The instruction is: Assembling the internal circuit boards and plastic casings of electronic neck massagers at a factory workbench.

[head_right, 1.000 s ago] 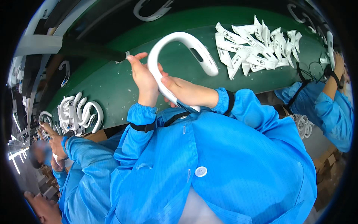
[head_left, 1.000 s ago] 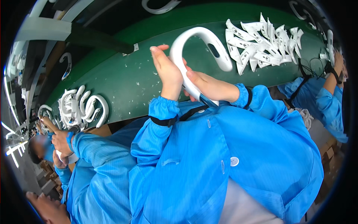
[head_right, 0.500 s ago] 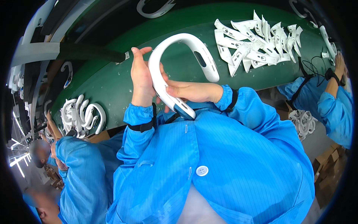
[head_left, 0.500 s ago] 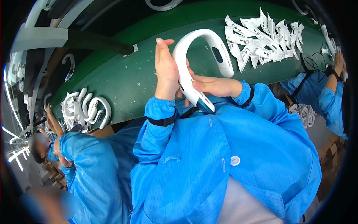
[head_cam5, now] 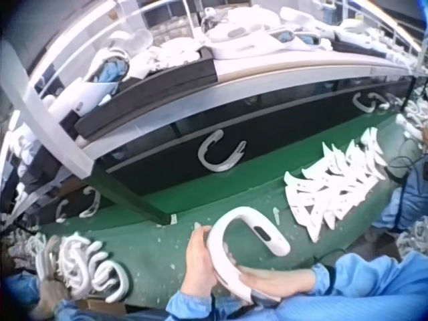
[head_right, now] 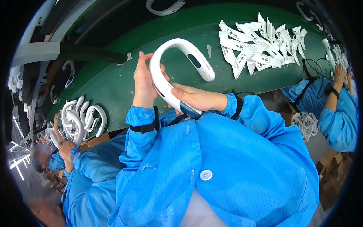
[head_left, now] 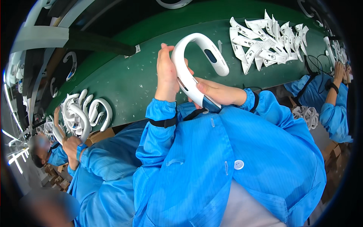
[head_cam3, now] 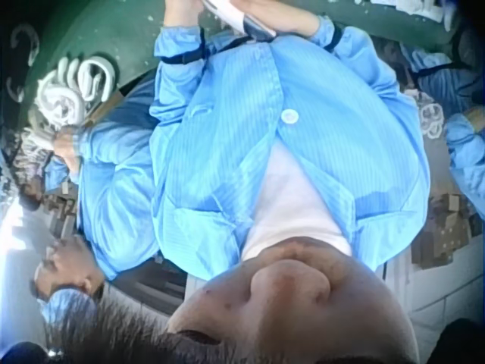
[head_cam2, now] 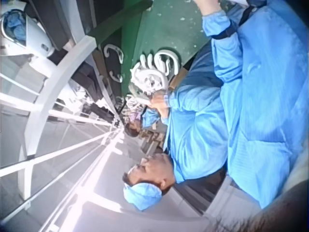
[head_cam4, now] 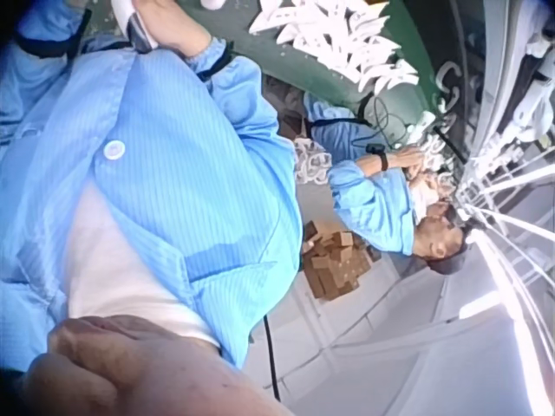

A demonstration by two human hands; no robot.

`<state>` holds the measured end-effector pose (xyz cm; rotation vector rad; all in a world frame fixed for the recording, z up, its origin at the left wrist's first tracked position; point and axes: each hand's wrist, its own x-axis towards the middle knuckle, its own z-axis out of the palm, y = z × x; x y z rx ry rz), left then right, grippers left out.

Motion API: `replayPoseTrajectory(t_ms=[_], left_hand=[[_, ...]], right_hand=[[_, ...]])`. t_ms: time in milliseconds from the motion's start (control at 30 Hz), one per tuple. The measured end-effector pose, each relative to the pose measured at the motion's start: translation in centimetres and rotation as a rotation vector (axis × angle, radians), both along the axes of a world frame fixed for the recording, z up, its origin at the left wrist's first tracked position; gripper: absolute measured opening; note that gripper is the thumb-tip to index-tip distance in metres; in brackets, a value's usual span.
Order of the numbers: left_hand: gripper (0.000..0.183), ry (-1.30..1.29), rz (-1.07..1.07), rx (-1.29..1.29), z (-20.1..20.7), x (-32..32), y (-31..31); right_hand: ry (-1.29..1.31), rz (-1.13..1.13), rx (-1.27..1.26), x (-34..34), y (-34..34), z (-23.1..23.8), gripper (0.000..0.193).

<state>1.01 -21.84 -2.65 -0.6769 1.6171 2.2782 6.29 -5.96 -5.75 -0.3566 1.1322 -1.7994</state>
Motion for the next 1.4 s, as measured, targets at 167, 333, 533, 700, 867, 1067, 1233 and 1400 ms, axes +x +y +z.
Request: replayPoseTrajectory(t_ms=[167,333,533,700,867,1067,1233,1400], left_hand=[[0.066,0.019,0.059,-0.252,0.0,-0.1,0.1],[0.066,-0.014,0.155,-0.164,-1.0,0.1,-0.3],[0.063,0.008,-0.037,0.002,-0.9,-0.6,-1.9],[0.067,0.033,-0.057,0.125,0.3,-0.5,-1.7],[0.070,0.121,0.045,0.007,1.5,0.2,-0.6],[0.072,0.173,0.026,0.008,1.1,0.9,-0.1],[0.067,0.069,0.104,0.057,-1.2,0.4,-0.2],[0.072,0.012,0.048,0.195,-0.4,0.1,-0.5]], right_hand=[[0.413,-0.041,0.366,0.6,-1.0,1.6,0.038],[0.414,-0.023,0.545,0.6,-1.7,2.6,0.034],[0.388,0.034,0.422,0.1,-1.4,2.2,0.042],[0.354,-0.101,0.288,-0.8,-1.8,1.4,0.043],[0.245,-0.044,0.188,-2.8,-2.9,1.8,0.046],[0.249,0.153,0.237,-3.0,-2.4,2.1,0.048],[0.218,0.033,0.343,-2.3,-2.9,1.6,0.054],[0.025,-0.007,0.241,-1.9,-2.0,1.7,0.060]])
